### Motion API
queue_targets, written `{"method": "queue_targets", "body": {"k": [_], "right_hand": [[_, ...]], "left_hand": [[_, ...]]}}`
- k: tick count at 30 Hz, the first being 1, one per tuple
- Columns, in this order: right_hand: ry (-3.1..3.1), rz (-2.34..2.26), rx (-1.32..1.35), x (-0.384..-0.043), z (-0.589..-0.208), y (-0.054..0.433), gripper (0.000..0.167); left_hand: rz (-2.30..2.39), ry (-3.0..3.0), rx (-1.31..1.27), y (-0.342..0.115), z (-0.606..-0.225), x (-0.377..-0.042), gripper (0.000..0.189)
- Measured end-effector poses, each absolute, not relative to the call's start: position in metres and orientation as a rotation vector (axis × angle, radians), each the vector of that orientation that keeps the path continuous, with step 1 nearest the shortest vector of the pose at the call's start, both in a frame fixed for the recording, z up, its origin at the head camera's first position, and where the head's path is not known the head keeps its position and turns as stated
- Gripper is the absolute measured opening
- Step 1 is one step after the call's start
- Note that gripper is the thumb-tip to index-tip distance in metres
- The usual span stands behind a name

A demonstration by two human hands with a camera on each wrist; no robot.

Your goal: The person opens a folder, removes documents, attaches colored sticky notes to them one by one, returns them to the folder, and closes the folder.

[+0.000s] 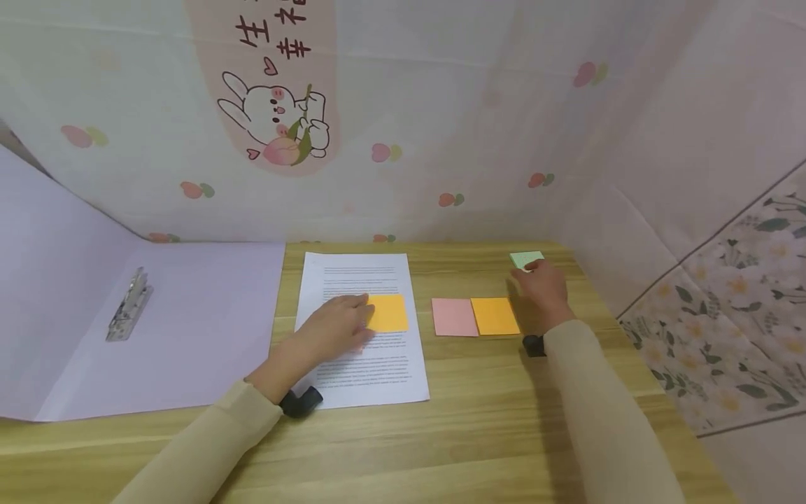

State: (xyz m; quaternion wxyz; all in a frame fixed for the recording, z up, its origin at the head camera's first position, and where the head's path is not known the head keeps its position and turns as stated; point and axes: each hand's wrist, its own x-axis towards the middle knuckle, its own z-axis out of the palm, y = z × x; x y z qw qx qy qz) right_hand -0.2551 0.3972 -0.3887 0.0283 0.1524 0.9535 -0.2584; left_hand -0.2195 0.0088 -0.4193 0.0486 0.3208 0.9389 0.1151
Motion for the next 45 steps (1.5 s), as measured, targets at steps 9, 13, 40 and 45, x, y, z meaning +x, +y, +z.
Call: {"method": "queue_targets", "body": {"k": [9,13,40,45], "right_hand": [[3.037,-0.400,0.605,-0.259,-0.407,0.442,0.079],[2.988,-0.266,0.625,-0.262,-0.408,0.456,0.082],[2.429,-0.770,0.601,-0.276,-0.372,0.450,0.124],[2.462,-0.717,0.568,-0.280,-0.372,0.446,0.123]], "left_hand": [[0.179,2.651,1.124,0.039,-0.402,-0.163,0.081],[0.105,2.612,1.095,0.047,-0.406,-0.148,0.090],[-0.295,2.853,1.424,0.040,-0.411,-0.130,0.046],[-0.394,2.841,1.517,0.044,-0.408,-0.127,0.035]]}}
